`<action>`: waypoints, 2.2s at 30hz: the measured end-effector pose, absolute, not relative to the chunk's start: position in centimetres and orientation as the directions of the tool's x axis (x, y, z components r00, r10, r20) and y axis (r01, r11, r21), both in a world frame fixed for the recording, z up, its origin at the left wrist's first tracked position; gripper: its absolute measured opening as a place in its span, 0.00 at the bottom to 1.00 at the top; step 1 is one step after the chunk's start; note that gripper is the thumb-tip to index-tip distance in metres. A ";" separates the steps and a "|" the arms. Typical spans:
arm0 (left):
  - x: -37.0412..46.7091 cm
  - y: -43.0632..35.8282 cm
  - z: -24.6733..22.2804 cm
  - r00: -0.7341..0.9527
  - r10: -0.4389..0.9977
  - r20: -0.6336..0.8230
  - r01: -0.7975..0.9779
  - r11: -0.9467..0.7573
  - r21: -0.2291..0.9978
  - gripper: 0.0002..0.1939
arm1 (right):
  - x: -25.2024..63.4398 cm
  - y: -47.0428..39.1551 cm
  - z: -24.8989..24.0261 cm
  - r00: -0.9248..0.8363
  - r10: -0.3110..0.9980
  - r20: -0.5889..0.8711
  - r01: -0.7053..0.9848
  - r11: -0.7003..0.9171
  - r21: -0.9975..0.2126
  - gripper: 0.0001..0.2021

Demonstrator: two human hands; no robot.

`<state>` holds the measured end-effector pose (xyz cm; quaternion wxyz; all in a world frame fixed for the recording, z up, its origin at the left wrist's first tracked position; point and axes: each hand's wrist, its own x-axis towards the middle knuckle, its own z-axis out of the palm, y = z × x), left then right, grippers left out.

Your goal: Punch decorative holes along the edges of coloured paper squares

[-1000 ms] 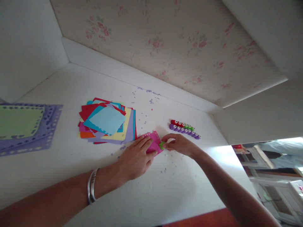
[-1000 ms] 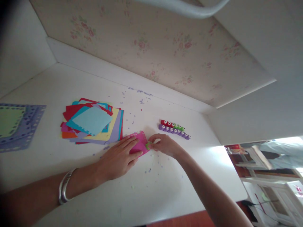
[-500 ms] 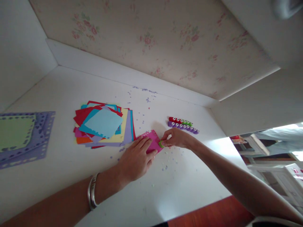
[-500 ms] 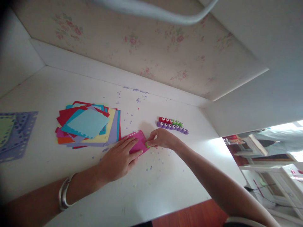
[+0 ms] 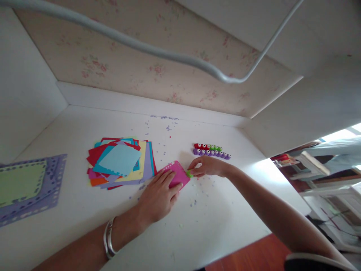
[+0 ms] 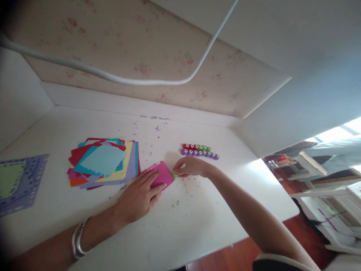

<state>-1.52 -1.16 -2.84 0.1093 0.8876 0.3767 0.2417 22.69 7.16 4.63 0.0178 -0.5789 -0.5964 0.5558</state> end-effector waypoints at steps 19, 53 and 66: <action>-1.1 -1.1 -2.6 0.585 0.727 0.359 0.669 -0.683 0.293 0.15 | 29.5 4.9 5.6 -0.112 0.975 -0.191 0.721 -0.052 -0.691 0.17; -1.1 -1.2 -2.2 0.605 0.720 0.340 0.678 -0.689 0.254 0.16 | 28.9 5.5 2.6 0.282 0.945 0.166 0.730 -0.099 -0.677 0.26; -1.0 -1.1 -1.5 0.603 0.726 0.331 0.627 -0.688 0.366 0.16 | 21.5 3.4 -2.2 -0.081 0.986 0.148 0.842 0.147 -0.519 0.25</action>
